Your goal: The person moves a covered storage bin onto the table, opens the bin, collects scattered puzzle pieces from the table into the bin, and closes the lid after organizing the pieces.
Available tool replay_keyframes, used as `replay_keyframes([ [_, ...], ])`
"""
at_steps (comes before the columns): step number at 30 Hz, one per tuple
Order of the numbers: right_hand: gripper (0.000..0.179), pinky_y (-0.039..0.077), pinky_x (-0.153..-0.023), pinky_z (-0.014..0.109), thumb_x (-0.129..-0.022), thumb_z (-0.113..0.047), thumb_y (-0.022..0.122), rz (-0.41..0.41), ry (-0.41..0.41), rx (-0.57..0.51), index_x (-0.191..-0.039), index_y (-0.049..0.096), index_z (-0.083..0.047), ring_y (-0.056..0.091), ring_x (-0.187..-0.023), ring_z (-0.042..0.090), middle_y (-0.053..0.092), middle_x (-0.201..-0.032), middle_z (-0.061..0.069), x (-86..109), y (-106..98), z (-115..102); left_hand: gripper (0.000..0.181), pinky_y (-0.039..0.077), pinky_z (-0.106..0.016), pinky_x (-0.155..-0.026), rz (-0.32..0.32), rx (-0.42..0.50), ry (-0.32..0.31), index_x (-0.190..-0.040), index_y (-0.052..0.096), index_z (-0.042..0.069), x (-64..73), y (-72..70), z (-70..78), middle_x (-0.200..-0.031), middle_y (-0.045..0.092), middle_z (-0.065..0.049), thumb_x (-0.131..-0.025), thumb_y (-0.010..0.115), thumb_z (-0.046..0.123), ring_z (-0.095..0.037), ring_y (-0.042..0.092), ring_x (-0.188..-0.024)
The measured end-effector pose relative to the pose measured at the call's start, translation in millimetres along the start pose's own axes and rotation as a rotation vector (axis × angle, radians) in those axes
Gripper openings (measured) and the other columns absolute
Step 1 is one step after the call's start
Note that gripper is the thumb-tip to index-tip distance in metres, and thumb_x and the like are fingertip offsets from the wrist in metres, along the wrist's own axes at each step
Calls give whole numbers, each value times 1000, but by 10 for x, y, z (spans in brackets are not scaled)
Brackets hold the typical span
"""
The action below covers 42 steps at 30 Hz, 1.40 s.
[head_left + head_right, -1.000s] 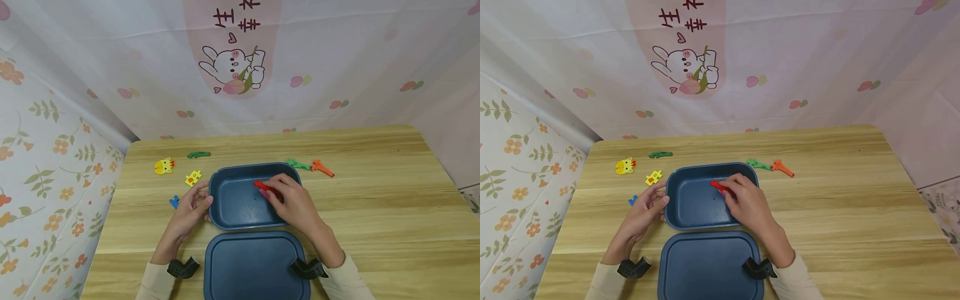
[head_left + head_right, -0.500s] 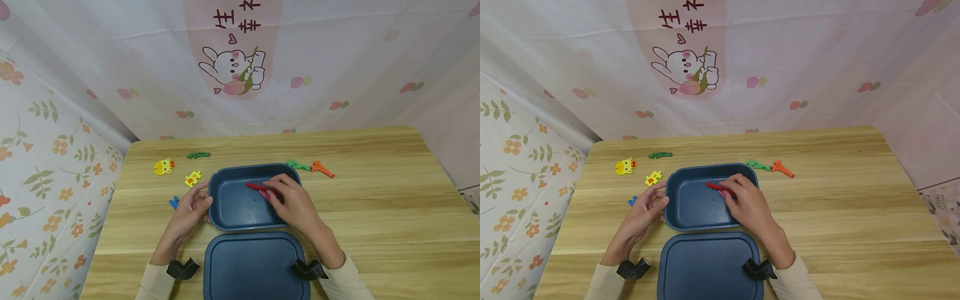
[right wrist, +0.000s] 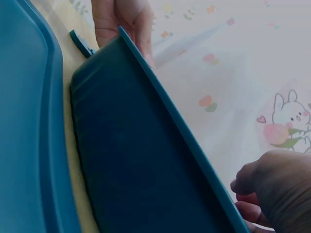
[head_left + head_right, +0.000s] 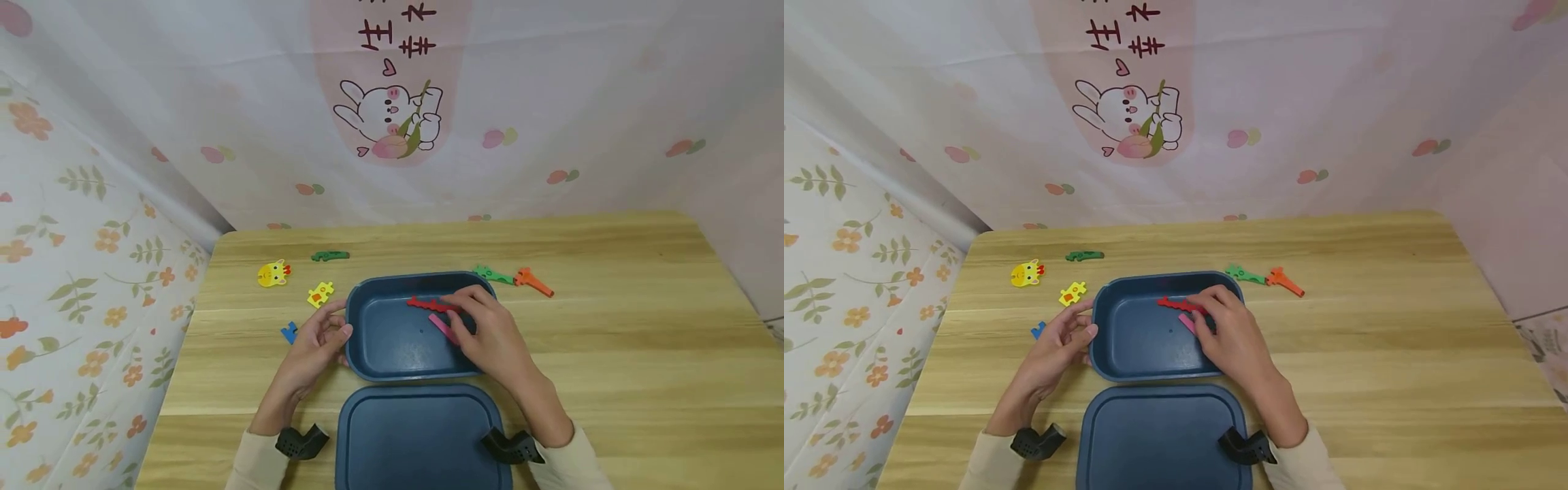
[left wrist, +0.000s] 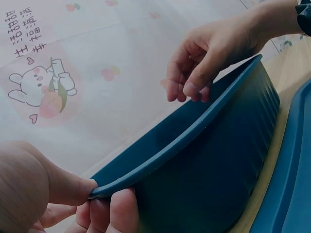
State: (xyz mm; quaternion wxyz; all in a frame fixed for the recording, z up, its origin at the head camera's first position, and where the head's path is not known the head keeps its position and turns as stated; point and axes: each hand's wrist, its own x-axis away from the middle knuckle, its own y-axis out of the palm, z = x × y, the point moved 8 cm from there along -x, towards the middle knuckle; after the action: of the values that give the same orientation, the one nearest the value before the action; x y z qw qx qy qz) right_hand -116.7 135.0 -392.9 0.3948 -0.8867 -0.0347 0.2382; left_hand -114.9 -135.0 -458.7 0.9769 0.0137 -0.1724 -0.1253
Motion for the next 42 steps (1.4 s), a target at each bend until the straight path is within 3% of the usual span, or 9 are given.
replay_keyframes([
  [6, 27, 53, -63, 31, -88, -5, 73, 47, 12, 17, -115, 73, -11, 63, -87, 18, 67, -109, 4, -25, -98, 65, 53, 60, -28, -62, -3, -17, -4, -150, 41, 15, 7, -13, -7, -117, 54, -16, -101, 59, 11, -14, 64, -78],
  [12, 29, 49, -61, 26, -90, -3, 71, 46, 49, 65, -117, 73, -10, 61, -83, 13, 67, -111, 5, -57, -292, 209, 54, 60, -27, -61, -34, -1, 1, -151, 39, 14, -20, 61, -29, -118, 54, -16, -101, 60, 10, -12, 64, -78],
  [16, 31, 57, -70, 39, -89, 1, 71, 63, 73, 96, -119, 72, -7, 64, -99, 23, 67, -114, 10, -86, -420, 322, 53, 60, -27, -61, -39, 12, -2, -151, 39, 14, -21, 77, -45, -116, 53, -13, -101, 59, 10, -12, 63, -78],
  [20, 33, 57, -77, 49, -88, 1, 71, 72, 87, 109, -120, 71, -5, 62, -108, 31, 67, -115, 14, -119, -488, 410, 53, 61, -27, -62, -28, 12, 1, -150, 40, 15, -7, 51, -36, -117, 54, -14, -101, 59, 10, -14, 64, -80],
  [30, 32, 51, -81, 51, -86, -3, 74, 89, 126, 156, -118, 71, -1, 60, -99, 34, 68, -113, 18, -128, -468, 744, 53, 61, -28, -63, -6, 3, -6, -150, 40, 15, 22, -7, -41, -117, 54, -13, -101, 60, 11, -14, 65, -81],
  [42, 35, 48, -91, 61, -85, 5, 68, 149, 148, 154, -120, 67, 8, 57, -108, 49, 64, -118, 29, -62, -493, 1025, 53, 60, -28, -61, -9, -19, 4, -151, 40, 15, -10, -15, -32, -122, 54, -19, -101, 60, 12, -14, 65, -79],
])
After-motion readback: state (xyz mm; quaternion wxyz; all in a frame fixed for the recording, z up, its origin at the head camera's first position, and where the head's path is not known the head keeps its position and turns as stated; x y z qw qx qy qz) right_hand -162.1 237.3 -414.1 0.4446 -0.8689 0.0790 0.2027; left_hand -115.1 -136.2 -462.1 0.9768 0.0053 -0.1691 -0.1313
